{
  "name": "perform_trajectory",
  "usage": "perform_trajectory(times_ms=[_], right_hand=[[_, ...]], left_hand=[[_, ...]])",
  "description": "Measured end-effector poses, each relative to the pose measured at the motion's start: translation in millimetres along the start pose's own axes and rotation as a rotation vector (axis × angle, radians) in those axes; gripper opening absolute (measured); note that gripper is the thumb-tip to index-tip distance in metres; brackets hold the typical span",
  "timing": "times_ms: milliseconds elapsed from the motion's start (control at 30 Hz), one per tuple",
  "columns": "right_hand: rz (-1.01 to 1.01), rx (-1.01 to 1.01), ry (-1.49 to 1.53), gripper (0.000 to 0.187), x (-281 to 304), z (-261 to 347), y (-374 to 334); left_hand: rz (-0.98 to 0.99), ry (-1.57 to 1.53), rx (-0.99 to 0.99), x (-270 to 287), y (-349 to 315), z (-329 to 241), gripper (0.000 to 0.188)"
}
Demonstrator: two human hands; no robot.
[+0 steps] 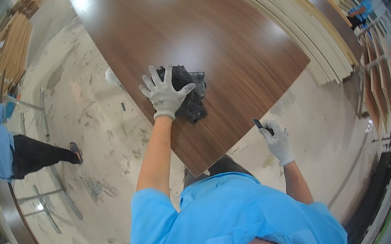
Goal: The person wipes a large wooden board with a dark cloth, moving across the surface and edges. They occasionally use a small tool to scrape or clean the edges. The person continues wiping different sections of the board throughout the clip.
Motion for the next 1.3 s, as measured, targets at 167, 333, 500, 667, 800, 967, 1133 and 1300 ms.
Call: perform_trajectory(times_ms=[167, 333, 500, 667, 800, 967, 1133, 1300], right_hand=[[0.066, 0.063, 0.016, 0.01, -5.7, -2.8, 59.3], [0.105, 0.094, 0.15, 0.009, -11.7, -11.4, 108.0], [0.099, 0.075, 0.217, 0.008, -20.5, -56.2, 153.2], [-0.18, -0.17, 0.761, 0.012, -48.4, -121.9, 187.8], [-0.137, -0.002, 0.361, 0.009, -65.5, -124.8, 191.6], [-0.202, -0.113, 0.459, 0.009, -70.8, -145.1, 175.8], [-0.198, -0.143, 0.393, 0.011, -64.6, -149.8, 168.2], [-0.18, -0.174, 0.397, 0.012, -64.3, -150.4, 164.4]], left_hand=[[0.219, 0.026, -0.155, -62.2, -15.7, -36.5, 0.07], [0.281, -0.24, -0.559, -64.0, -142.7, -135.2, 0.045], [0.268, -0.26, -0.189, -14.7, -162.2, -26.8, 0.029], [-0.166, -0.307, 0.131, 16.1, -75.0, 53.8, 0.038], [-0.156, -0.392, -0.155, -49.1, 6.0, -68.6, 0.041], [0.221, -0.302, -0.416, -154.3, 89.1, -220.6, 0.047], [0.024, -0.163, -0.363, -175.3, 209.0, -211.7, 0.046], [-0.321, 0.085, 0.157, -86.9, 277.9, 75.5, 0.026]])
Point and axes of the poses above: each hand's wrist, its own y-axis towards the middle knuckle, its own x-axis out of the back of the hand, z = x × y, the point moved 9 cm from there along y, towards the middle knuckle, and after that the axes turned 9 degrees about x, right-handed, at the moved point
